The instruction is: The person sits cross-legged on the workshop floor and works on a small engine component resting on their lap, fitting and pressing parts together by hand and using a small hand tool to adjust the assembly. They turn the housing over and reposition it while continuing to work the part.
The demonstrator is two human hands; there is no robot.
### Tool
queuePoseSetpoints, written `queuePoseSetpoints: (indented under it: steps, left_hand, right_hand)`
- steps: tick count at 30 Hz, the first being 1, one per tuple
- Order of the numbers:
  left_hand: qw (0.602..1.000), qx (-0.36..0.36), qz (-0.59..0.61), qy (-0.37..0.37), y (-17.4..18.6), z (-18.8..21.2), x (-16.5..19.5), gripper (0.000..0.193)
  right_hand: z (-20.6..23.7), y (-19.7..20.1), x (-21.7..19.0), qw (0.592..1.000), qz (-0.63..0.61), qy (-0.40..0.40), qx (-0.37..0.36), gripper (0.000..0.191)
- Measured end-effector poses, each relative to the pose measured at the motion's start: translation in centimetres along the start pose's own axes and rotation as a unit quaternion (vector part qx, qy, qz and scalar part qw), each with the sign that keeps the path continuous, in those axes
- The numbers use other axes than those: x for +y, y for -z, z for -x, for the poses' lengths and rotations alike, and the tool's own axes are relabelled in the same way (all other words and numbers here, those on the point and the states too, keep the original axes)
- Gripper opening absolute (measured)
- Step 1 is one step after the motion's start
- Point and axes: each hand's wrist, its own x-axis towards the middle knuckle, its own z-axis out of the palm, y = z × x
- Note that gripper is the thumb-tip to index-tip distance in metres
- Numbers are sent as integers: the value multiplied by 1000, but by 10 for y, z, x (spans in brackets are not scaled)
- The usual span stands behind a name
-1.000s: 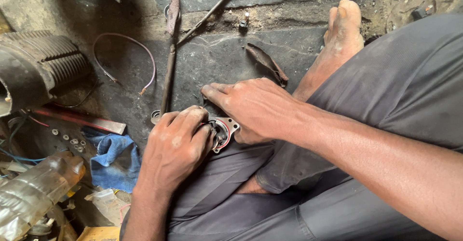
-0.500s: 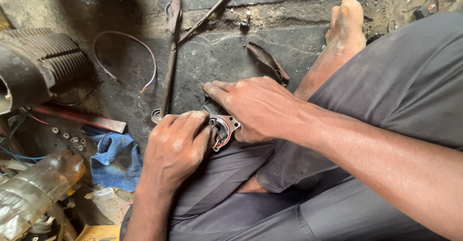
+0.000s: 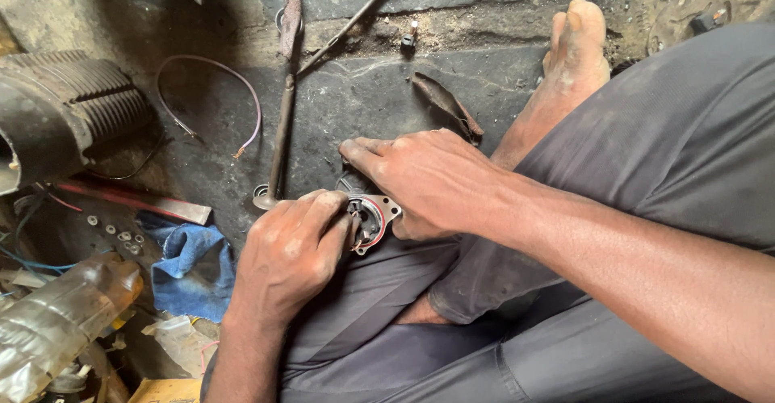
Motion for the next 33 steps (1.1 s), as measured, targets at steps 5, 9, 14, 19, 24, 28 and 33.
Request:
queuePoseSetpoints:
  steps: [5,9,14,19,24,28,33]
  left_hand:
    - [1000,3,-2,-4,1,0,-1,13]
    - [1000,-11,-19,-17,-1,0,-1,10]
    - [999,-23,-35,-26,-4,0,0,13]
    - [999,-8,-27,-25,-4,1,0,11]
    - [1000,12,-4,-11,-3,2,0,10]
    - [1000,15,-8,-9,-4,4,-1,12]
    - [1000,24,1,-7,-6,5,0,15]
  right_hand:
    - [-1,0,0,1000,4,-3,-13,91]
    - [-1,1,-1,1000,5,-13,-20,90]
    - [-1,2,-1,1000,4,-8,-21,93]
    - [-1,1,-1,1000,2,0,-11,93]
    - [0,1,-1,1000,2,-15,-20,91]
    - [0,1,-1,1000,7,-4,-12,92]
    - [-1,1,-1,1000,12,3,-7,92]
